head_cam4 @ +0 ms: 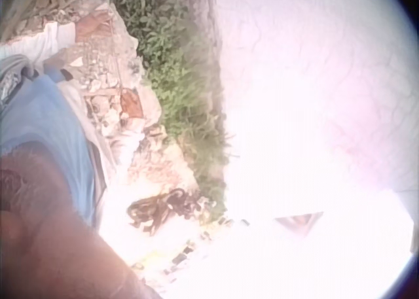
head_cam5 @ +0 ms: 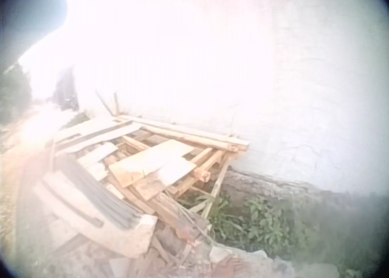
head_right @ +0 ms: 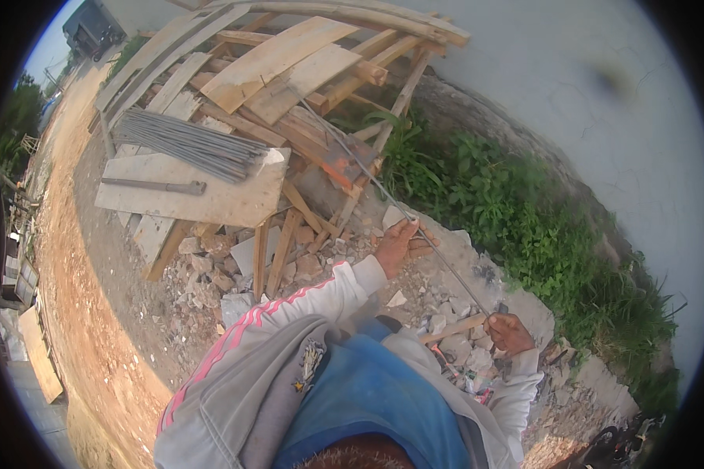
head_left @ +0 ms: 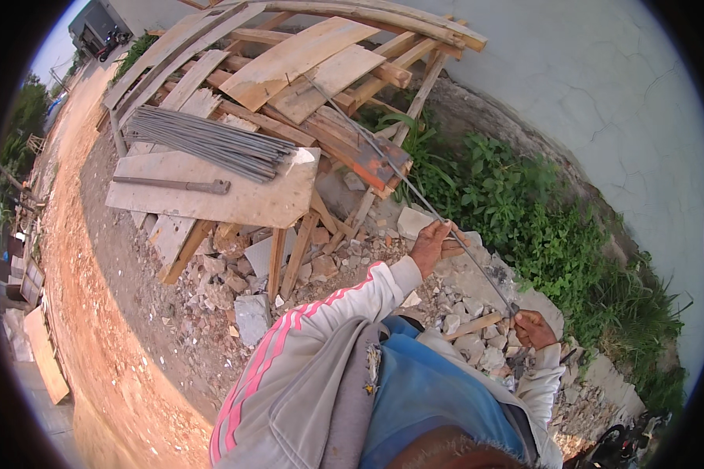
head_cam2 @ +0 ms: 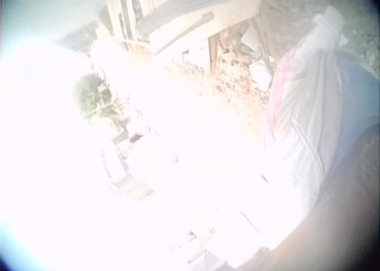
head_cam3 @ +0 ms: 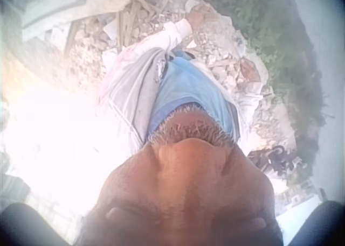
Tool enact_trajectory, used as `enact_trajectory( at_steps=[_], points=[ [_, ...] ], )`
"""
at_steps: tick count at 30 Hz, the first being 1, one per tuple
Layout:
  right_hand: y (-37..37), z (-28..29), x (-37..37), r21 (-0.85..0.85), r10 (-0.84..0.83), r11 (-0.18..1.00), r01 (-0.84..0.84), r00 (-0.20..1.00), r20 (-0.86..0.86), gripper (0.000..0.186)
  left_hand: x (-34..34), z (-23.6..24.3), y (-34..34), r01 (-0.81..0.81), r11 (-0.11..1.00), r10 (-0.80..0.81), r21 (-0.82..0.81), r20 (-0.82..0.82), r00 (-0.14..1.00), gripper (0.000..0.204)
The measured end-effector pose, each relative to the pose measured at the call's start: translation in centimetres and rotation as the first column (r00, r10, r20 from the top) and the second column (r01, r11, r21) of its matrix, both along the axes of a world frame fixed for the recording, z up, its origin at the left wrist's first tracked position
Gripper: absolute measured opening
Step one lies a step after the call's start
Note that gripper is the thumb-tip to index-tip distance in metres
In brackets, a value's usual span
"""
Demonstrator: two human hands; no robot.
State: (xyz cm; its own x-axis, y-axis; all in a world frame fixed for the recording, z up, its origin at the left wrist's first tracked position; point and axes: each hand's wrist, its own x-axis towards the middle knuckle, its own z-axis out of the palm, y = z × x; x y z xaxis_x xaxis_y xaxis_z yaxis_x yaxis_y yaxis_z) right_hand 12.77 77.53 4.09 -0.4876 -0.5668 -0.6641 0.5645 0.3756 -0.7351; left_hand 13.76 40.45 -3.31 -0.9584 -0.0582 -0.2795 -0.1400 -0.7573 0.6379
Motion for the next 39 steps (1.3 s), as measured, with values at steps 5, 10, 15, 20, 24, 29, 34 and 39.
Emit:
enact_trajectory(
  at_steps=[5, 10, 15, 20, 24, 29, 34, 39],
  points=[
    [2.8, -2.8, 4.3, -0.008, -0.083, 0.996, 0.084, 0.989, 0.120, 0.033, 1.8, -1.2, 2.1, 0.065, 0.997, -0.065, 0.031, 0.011, 0.998, 0.027],
    [1.3, -2.4, 8.2, -0.002, -0.134, 0.991, 0.135, 0.987, 0.083, 0.032, 3.3, -1.3, 1.4, 0.073, 0.997, -0.073, -0.017, -0.001, 0.997, 0.026],
    [0.0, -3.8, 11.5, -0.051, -0.200, 0.978, 0.203, 0.977, 0.073, 0.032, 3.7, -2.5, 0.8, 0.107, 0.994, -0.107, 0.029, -0.009, 0.994, 0.025],
    [1.4, -2.1, 7.3, 0.068, -0.109, 0.991, 0.114, 0.992, -0.065, 0.034, 2.8, -0.8, 0.6, 0.082, 0.996, -0.082, 0.024, 0.005, 0.997, 0.026],
    [2.4, 0.9, 2.7, 0.192, 0.048, 0.981, -0.038, 0.998, -0.048, 0.035, 0.3, -0.6, -1.7, -0.110, 0.994, 0.109, -0.010, -0.056, 0.992, 0.026],
    [-5.5, 1.0, -0.4, 0.053, 0.075, 0.997, -0.064, 0.969, -0.235, 0.036, -0.4, -0.5, -2.5, -0.023, 0.995, 0.021, -0.098, -0.016, 1.000, 0.027],
    [-12.4, -3.0, -2.5, 0.069, 0.146, 0.989, -0.129, 0.845, -0.514, 0.035, 2.2, -1.6, 4.5, 0.173, 0.984, -0.173, -0.039, -0.011, 0.985, 0.028],
    [-10.2, -2.5, 0.8, 0.103, 0.101, 0.994, -0.049, 0.793, -0.601, 0.037, 2.8, -1.4, 3.6, 0.213, 0.971, -0.213, -0.110, 0.012, 0.977, 0.032]
  ],
)
